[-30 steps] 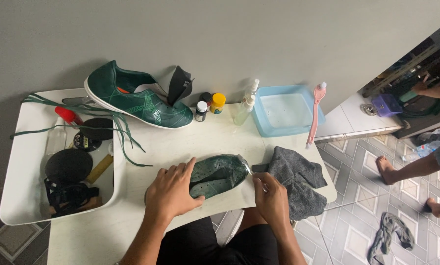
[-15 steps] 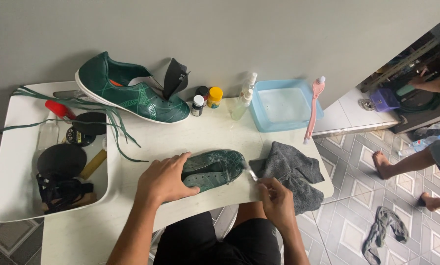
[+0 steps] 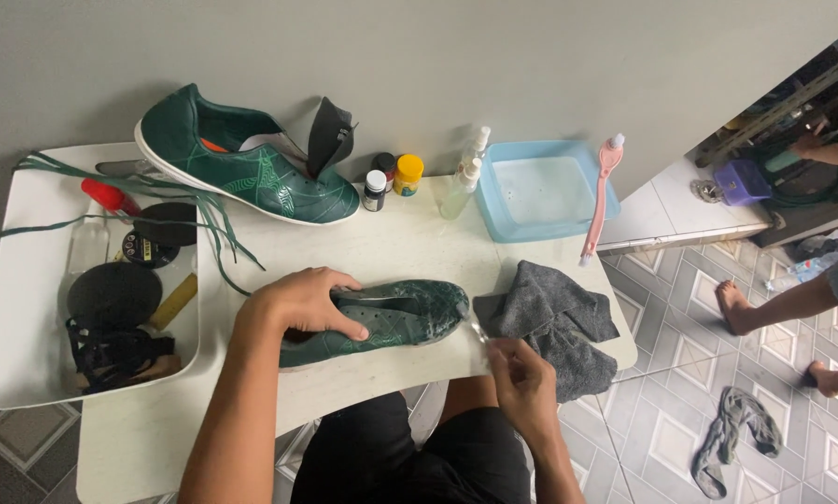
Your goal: The person cleans a green shoe by first removing the insole and then scrubbing the shoe's interior and exterior with a toothbrush dipped in water. They wipe the shoe with a cloth and place the insole back inside.
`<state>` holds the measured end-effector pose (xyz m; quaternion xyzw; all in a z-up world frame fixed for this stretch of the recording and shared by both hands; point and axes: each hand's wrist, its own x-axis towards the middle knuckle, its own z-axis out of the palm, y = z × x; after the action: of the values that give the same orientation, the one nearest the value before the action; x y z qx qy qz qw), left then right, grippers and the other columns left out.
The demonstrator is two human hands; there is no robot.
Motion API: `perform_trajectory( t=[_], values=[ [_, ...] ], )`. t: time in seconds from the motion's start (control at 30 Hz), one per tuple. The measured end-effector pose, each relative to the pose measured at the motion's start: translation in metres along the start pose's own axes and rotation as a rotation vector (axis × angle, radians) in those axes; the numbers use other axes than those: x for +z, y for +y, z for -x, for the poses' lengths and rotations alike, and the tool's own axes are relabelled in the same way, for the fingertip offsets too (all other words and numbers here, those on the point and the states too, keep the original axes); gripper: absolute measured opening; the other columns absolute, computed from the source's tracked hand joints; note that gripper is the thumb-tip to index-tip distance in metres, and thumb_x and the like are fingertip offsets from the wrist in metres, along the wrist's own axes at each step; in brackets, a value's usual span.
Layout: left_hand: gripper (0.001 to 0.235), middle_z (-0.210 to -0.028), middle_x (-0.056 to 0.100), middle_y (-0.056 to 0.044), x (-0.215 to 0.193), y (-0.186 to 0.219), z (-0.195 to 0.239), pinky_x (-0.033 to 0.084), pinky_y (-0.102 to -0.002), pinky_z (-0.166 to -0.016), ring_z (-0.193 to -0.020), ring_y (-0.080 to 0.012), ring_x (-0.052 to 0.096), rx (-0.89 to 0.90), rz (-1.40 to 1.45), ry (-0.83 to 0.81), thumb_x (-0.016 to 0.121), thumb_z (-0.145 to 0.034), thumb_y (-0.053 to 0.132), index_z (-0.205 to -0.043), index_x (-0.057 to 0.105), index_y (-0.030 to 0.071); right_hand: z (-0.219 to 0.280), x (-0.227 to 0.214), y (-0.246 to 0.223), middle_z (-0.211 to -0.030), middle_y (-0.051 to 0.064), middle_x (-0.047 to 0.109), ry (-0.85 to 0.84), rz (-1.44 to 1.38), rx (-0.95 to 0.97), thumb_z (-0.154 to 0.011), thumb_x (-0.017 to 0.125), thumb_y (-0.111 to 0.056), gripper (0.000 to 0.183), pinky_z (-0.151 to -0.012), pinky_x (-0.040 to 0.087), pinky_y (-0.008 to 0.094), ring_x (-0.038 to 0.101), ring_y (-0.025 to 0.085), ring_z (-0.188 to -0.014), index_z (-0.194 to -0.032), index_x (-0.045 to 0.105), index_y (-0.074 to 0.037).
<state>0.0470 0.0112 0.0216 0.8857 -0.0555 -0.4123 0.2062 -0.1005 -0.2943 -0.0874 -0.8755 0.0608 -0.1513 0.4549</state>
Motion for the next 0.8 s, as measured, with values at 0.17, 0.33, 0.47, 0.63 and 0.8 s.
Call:
perform_trajectory(
  t=[0.17,0.33,0.47,0.63,0.8],
  values=[
    [0.095,-0.160,0.048,0.004,-0.012,-0.001,-0.008,0.042,-0.034,-0.114,-0.144,-0.0191,0.050,0.006,0.034,-0.067,0.084,-0.065,0.049,-0.152,0.053,0.026,-0.006,-0.006,-0.019,-0.087,0.001,0.080,-0.056,0.042,0.050,-0.094,0.061,-0.012,0.015,-0.054,0.053,0.027,0.074,0.012,-0.070,-0.095,0.076,-0.013],
    [0.096,-0.162,0.045,0.003,-0.015,-0.004,-0.011,0.040,-0.035,-0.116,-0.146,-0.0196,0.048,0.025,0.015,-0.082,0.083,-0.066,0.052,-0.153,0.051,0.025,-0.001,-0.001,-0.014,-0.053,-0.004,0.047,-0.153,-0.038,-0.029,-0.095,0.067,-0.016,0.013,-0.044,0.022,0.026,0.030,0.006,-0.045,-0.096,0.075,-0.007],
    [0.098,-0.163,0.045,-0.001,-0.015,-0.012,-0.022,0.038,-0.032,-0.118,-0.149,-0.0167,0.046,0.060,0.051,-0.092,0.084,-0.065,0.050,-0.153,0.050,0.024,-0.011,0.005,-0.010,-0.086,0.003,0.080,0.046,0.017,0.084,-0.094,0.064,-0.017,0.014,-0.056,0.052,0.027,0.070,0.012,-0.065,-0.098,0.075,-0.009],
    [0.097,-0.163,0.044,0.002,-0.018,-0.010,-0.019,0.039,-0.033,-0.117,-0.147,-0.0185,0.047,0.049,0.018,-0.096,0.082,-0.065,0.053,-0.152,0.051,0.025,-0.007,0.006,-0.012,-0.062,0.000,0.060,-0.132,-0.041,-0.064,-0.095,0.065,-0.014,0.013,-0.040,0.024,0.026,0.033,0.005,-0.043,-0.096,0.075,-0.006],
    [0.095,-0.162,0.044,0.001,-0.021,-0.011,-0.022,0.040,-0.032,-0.116,-0.147,-0.0175,0.047,0.055,0.012,-0.078,0.082,-0.064,0.054,-0.150,0.053,0.027,-0.013,0.006,-0.006,-0.064,0.002,0.069,-0.030,-0.033,-0.045,-0.095,0.063,-0.011,0.012,-0.038,0.030,0.024,0.042,0.005,-0.043,-0.096,0.074,-0.007]
  ],
)
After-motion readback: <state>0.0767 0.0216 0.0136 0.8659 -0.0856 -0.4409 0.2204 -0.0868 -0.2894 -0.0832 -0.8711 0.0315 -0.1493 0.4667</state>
